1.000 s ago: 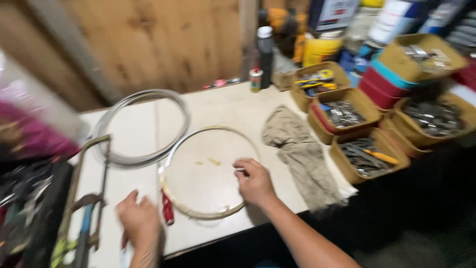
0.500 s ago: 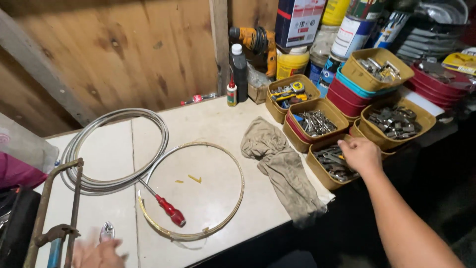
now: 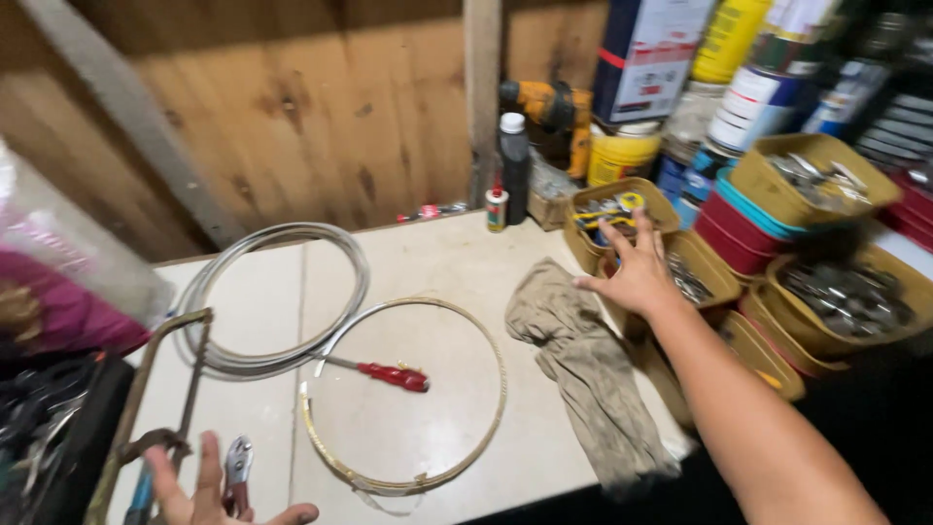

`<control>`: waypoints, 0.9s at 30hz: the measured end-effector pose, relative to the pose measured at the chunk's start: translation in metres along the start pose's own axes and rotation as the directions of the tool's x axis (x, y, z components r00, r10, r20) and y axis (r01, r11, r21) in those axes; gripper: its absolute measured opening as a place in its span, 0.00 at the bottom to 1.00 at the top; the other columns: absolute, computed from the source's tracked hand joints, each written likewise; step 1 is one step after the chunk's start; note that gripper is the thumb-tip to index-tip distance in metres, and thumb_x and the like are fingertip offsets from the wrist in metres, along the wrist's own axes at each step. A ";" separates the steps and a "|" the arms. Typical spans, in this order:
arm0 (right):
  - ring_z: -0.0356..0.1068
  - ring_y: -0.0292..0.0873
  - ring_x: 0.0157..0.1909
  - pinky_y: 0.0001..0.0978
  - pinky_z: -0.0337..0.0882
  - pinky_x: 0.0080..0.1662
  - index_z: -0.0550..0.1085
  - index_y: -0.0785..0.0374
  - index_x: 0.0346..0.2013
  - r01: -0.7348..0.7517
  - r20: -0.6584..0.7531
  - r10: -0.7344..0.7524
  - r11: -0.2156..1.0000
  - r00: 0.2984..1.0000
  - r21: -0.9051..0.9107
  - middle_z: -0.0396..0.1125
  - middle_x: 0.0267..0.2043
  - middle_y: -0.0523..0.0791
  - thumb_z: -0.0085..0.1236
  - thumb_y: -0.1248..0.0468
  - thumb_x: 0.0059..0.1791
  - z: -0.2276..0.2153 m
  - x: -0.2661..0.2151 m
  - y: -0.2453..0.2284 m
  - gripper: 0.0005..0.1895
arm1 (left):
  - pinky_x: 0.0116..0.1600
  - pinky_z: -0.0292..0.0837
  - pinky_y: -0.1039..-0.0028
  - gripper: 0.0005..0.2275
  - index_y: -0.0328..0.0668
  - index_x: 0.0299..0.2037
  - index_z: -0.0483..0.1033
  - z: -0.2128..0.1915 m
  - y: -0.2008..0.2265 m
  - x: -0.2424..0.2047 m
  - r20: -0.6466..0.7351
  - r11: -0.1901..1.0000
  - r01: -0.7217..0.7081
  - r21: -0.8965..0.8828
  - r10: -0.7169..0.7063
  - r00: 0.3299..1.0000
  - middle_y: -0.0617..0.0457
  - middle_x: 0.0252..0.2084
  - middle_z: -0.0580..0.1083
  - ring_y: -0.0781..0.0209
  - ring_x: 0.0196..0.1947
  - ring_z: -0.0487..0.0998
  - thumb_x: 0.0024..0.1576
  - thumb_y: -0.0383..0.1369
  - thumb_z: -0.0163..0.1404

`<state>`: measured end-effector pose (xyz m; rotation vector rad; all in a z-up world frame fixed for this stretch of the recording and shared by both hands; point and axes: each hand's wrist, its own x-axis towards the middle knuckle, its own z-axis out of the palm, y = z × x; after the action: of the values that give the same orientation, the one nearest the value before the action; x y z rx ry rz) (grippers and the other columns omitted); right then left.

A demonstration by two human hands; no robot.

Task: The person works on a circular metal hoop placed on a cluttered workbench. They use a red screwdriver to pry and separate a section of the hoop, then switch to a yellow utility knife to scrape the surface. The person also uses a cloth to wipe the hoop and a pair of pliers to hold the metal ring steady while working.

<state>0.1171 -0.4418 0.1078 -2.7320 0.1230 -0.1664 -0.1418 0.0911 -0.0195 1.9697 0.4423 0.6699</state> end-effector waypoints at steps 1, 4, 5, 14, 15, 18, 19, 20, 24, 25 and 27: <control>0.25 0.62 0.81 0.53 0.37 0.75 0.56 0.34 0.74 0.019 0.009 -0.019 1.000 1.000 0.006 0.21 0.82 0.44 0.70 0.35 0.33 0.012 0.023 0.010 0.58 | 0.39 0.74 0.62 0.66 0.68 0.72 0.58 -0.006 -0.001 0.004 -0.019 1.000 0.006 0.009 -0.006 1.000 0.61 0.88 0.29 0.46 0.49 0.72 0.11 0.24 0.72; 0.27 0.66 0.81 0.60 0.36 0.74 0.59 0.24 0.70 0.086 0.116 -0.054 0.949 0.992 -0.302 0.31 0.84 0.43 0.52 0.34 0.45 0.056 0.085 0.036 0.38 | 0.75 0.46 0.50 0.60 0.83 0.66 0.66 -0.025 0.003 0.004 0.074 0.718 -0.198 0.667 0.201 0.977 0.43 0.84 0.47 0.30 0.78 0.48 0.08 0.64 0.68; 0.27 0.62 0.82 0.53 0.31 0.75 0.58 0.24 0.70 0.098 0.130 -0.048 0.907 0.990 -0.410 0.31 0.83 0.47 0.47 0.30 0.45 0.069 0.103 0.044 0.39 | 0.74 0.53 0.40 0.56 0.70 0.66 0.69 -0.028 0.008 0.000 0.022 0.676 -0.326 0.661 0.416 0.909 0.37 0.81 0.54 0.21 0.74 0.55 0.15 0.67 0.63; 0.48 0.54 0.77 0.63 0.50 0.69 0.54 0.49 0.76 0.054 0.186 0.029 0.904 0.982 -0.424 0.48 0.79 0.47 0.42 0.33 0.48 0.057 0.109 0.021 0.45 | 0.69 0.59 0.45 0.30 0.41 0.65 0.71 -0.049 0.015 -0.001 0.043 0.705 -0.316 0.635 0.376 0.926 0.33 0.68 0.66 0.31 0.67 0.64 0.55 0.51 0.51; 0.59 0.60 0.72 0.56 0.59 0.67 0.52 0.61 0.78 0.072 0.097 -0.034 0.902 0.995 -0.426 0.55 0.75 0.56 0.45 0.34 0.47 0.061 0.112 0.028 0.52 | 0.69 0.60 0.49 0.28 0.38 0.61 0.74 -0.047 0.010 0.001 0.069 0.724 -0.313 0.615 0.346 0.936 0.35 0.64 0.70 0.36 0.66 0.67 0.54 0.49 0.53; 0.50 0.60 0.76 0.44 0.48 0.73 0.66 0.54 0.71 0.176 0.065 -0.166 0.959 0.984 -0.221 0.46 0.80 0.55 0.54 0.42 0.45 0.076 0.131 0.061 0.41 | 0.69 0.61 0.55 0.24 0.44 0.56 0.78 -0.036 -0.006 0.004 0.138 0.733 -0.278 0.621 0.247 0.959 0.45 0.59 0.74 0.43 0.63 0.69 0.52 0.48 0.57; 0.50 0.60 0.76 0.44 0.48 0.73 0.66 0.54 0.71 0.189 0.078 -0.175 0.956 0.981 -0.224 0.46 0.80 0.55 0.54 0.42 0.45 0.076 0.128 0.062 0.41 | 0.69 0.61 0.55 0.24 0.44 0.56 0.78 -0.032 -0.006 0.000 0.131 0.734 -0.263 0.626 0.233 0.964 0.45 0.59 0.74 0.43 0.63 0.69 0.52 0.48 0.57; 0.45 0.60 0.78 0.46 0.44 0.73 0.63 0.51 0.72 0.159 0.074 -0.146 0.964 0.986 -0.214 0.42 0.81 0.56 0.53 0.40 0.45 0.076 0.131 0.057 0.43 | 0.67 0.63 0.55 0.22 0.39 0.53 0.78 -0.028 -0.005 0.000 0.163 0.752 -0.336 0.567 0.298 0.941 0.43 0.55 0.76 0.43 0.59 0.72 0.51 0.44 0.58; 0.44 0.63 0.79 0.71 0.49 0.69 0.52 0.37 0.76 -0.045 0.213 0.100 0.968 0.972 -0.246 0.32 0.83 0.50 0.40 0.39 0.50 0.048 0.116 0.002 0.38 | 0.64 0.66 0.56 0.21 0.41 0.55 0.78 -0.027 0.009 -0.013 0.320 0.816 -0.290 0.499 0.137 0.937 0.46 0.54 0.76 0.47 0.60 0.71 0.56 0.43 0.55; 0.44 0.63 0.79 0.71 0.49 0.69 0.52 0.37 0.76 -0.033 0.225 0.090 0.969 0.970 -0.244 0.32 0.83 0.50 0.40 0.39 0.50 0.054 0.121 0.006 0.38 | 0.64 0.66 0.56 0.21 0.41 0.55 0.78 -0.031 0.007 -0.019 0.313 0.814 -0.278 0.509 0.126 0.941 0.46 0.54 0.76 0.47 0.60 0.71 0.56 0.43 0.55; 0.59 0.77 0.69 0.75 0.57 0.62 0.61 0.44 0.74 0.030 0.160 0.028 0.937 0.987 -0.348 0.55 0.74 0.63 0.33 0.38 0.54 0.063 0.130 0.017 0.35 | 0.64 0.67 0.61 0.19 0.42 0.53 0.80 -0.034 0.002 -0.026 0.290 0.836 -0.237 0.494 0.098 0.952 0.50 0.52 0.78 0.51 0.58 0.73 0.54 0.42 0.57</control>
<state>0.2530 -0.4473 0.0569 -3.0866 0.1149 0.0895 -0.1832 0.0984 -0.0118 2.6053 0.3127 0.4151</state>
